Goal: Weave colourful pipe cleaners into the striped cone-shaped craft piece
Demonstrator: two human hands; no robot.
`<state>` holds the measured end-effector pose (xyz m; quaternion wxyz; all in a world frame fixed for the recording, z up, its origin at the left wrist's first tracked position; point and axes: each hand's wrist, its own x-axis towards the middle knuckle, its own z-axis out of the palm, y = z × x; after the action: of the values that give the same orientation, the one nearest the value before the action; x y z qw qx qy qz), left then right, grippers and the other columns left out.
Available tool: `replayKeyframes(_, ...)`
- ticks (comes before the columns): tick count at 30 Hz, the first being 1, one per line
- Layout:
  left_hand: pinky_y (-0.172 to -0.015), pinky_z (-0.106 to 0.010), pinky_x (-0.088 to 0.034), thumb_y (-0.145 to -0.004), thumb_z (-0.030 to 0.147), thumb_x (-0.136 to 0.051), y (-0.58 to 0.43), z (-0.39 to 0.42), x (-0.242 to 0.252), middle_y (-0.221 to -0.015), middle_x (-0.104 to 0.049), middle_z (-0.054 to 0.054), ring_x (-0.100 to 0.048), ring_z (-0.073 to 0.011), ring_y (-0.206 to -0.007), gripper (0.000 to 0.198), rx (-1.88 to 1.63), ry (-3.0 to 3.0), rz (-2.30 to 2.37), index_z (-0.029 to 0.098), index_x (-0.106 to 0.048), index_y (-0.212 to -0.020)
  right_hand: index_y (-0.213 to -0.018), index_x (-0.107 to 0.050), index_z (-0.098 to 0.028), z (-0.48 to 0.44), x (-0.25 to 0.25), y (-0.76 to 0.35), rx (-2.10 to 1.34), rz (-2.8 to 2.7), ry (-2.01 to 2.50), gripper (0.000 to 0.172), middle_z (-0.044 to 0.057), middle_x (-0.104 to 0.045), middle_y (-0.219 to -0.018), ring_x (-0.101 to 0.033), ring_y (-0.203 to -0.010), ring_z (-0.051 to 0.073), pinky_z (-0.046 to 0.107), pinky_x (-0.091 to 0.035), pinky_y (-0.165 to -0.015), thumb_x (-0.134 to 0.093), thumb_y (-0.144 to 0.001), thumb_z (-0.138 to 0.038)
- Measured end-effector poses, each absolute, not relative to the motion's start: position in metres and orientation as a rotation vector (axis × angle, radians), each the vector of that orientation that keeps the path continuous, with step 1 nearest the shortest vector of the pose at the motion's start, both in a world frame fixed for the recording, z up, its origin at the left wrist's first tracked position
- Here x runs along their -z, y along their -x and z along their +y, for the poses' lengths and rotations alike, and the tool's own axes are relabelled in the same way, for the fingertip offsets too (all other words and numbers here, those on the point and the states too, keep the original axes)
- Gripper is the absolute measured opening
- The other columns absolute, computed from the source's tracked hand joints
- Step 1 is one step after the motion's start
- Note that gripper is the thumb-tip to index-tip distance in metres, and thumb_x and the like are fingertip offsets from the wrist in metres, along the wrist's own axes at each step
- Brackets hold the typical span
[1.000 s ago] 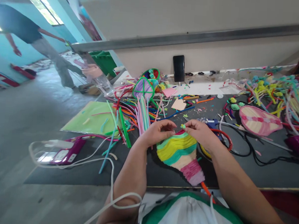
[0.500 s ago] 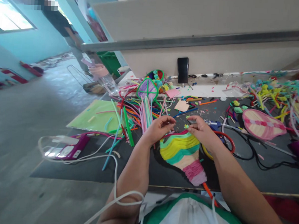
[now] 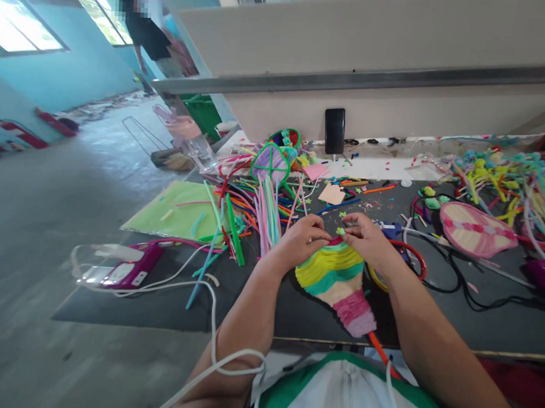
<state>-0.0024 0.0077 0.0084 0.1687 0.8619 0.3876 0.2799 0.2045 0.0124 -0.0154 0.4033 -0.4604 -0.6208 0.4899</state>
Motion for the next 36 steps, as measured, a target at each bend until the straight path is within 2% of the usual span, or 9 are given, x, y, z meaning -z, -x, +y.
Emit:
replayKeyframes(4, -0.086, -0.033, -0.045, -0.086, 0.024, -0.056, -0.003, 0.006, -0.005, -0.094, -0.054, -0.007, -0.055, -0.0184, -0.091, 0.019, -0.765, -2.509, 1.152, 0.019, -0.074, -0.092, -0.105, -0.051, -0.024, 0.013, 0.015, -0.205, -1.224, -1.585, 1.198, 0.035, -0.002, -0.064, -0.078, -0.058, -0.069, 0.015, 0.027, -0.041, -0.063, -0.061, -0.072, -0.025)
replayKeyframes(9, -0.083, -0.031, -0.046, -0.078, 0.015, -0.061, -0.011, 0.003, 0.001, -0.097, -0.053, -0.006, -0.057, -0.0172, -0.09, 0.008, -0.892, -2.378, 1.177, 0.017, -0.068, -0.081, -0.104, -0.051, -0.023, 0.013, 0.017, -0.206, -1.223, -1.602, 1.206, 0.035, -0.002, -0.065, -0.077, -0.059, -0.068, 0.014, 0.027, -0.042, -0.062, -0.061, -0.07, -0.023)
replayKeyframes(13, -0.082, -0.029, -0.047, -0.074, 0.011, -0.06, -0.02, -0.001, 0.001, -0.096, -0.052, -0.006, -0.056, -0.0165, -0.091, 0.009, -0.968, -2.341, 1.137, 0.017, -0.064, -0.081, -0.095, -0.051, -0.022, 0.013, 0.02, -0.203, -1.144, -1.595, 1.256, 0.03, -0.003, -0.062, -0.072, -0.058, -0.066, 0.015, 0.026, -0.041, -0.059, -0.064, -0.068, -0.024)
replayKeyframes(17, -0.084, -0.029, -0.046, -0.077, 0.011, -0.059, -0.024, -0.003, 0.001, -0.097, -0.051, -0.007, -0.055, -0.0166, -0.093, 0.01, -0.998, -2.354, 1.099, 0.016, -0.062, -0.084, -0.089, -0.05, -0.022, 0.016, 0.023, -0.203, -1.106, -1.573, 1.283, 0.029, -0.003, -0.06, -0.071, -0.059, -0.067, 0.015, 0.026, -0.041, -0.059, -0.066, -0.065, -0.024)
replayKeyframes(24, -0.083, -0.03, -0.046, -0.083, 0.012, -0.055, -0.019, 0.001, -0.001, -0.095, -0.055, -0.007, -0.056, -0.0167, -0.092, 0.009, -0.928, -2.43, 0.976, 0.016, -0.063, -0.087, -0.091, -0.054, -0.02, 0.013, 0.02, -0.209, -1.271, -1.481, 1.367, 0.028, -0.001, -0.065, -0.071, -0.06, -0.067, 0.016, 0.026, -0.042, -0.059, -0.066, -0.066, -0.019)
replayKeyframes(27, -0.082, -0.029, -0.045, -0.084, 0.014, -0.056, -0.018, 0.001, -0.003, -0.096, -0.056, -0.008, -0.057, -0.0166, -0.092, 0.009, -0.937, -2.437, 0.971, 0.015, -0.064, -0.087, -0.088, -0.057, -0.019, 0.003, 0.014, -0.211, -1.374, -1.402, 1.375, 0.021, 0.0, -0.064, -0.069, -0.058, -0.064, 0.016, 0.026, -0.042, -0.058, -0.064, -0.069, -0.022)
replayKeyframes(30, -0.082, -0.029, -0.045, -0.084, 0.014, -0.056, -0.019, 0.0, -0.003, -0.097, -0.056, -0.007, -0.057, -0.0161, -0.092, 0.009, -0.926, -2.448, 0.954, 0.015, -0.064, -0.088, -0.086, -0.059, -0.018, -0.007, 0.011, -0.213, -1.549, -1.279, 1.245, 0.016, 0.001, -0.065, -0.075, -0.06, -0.069, 0.016, 0.029, -0.045, -0.063, -0.061, -0.073, -0.026)
replayKeyframes(36, -0.082, -0.029, -0.045, -0.087, 0.016, -0.054, -0.02, -0.001, -0.001, -0.098, -0.057, -0.008, -0.057, -0.0163, -0.092, 0.01, -0.917, -2.49, 0.925, 0.015, -0.064, -0.089, -0.09, -0.062, -0.02, -0.01, 0.027, -0.208, -1.284, -1.317, 1.287, 0.019, 0.0, -0.065, -0.076, -0.058, -0.069, 0.015, 0.027, -0.043, -0.061, -0.059, -0.076, -0.033)
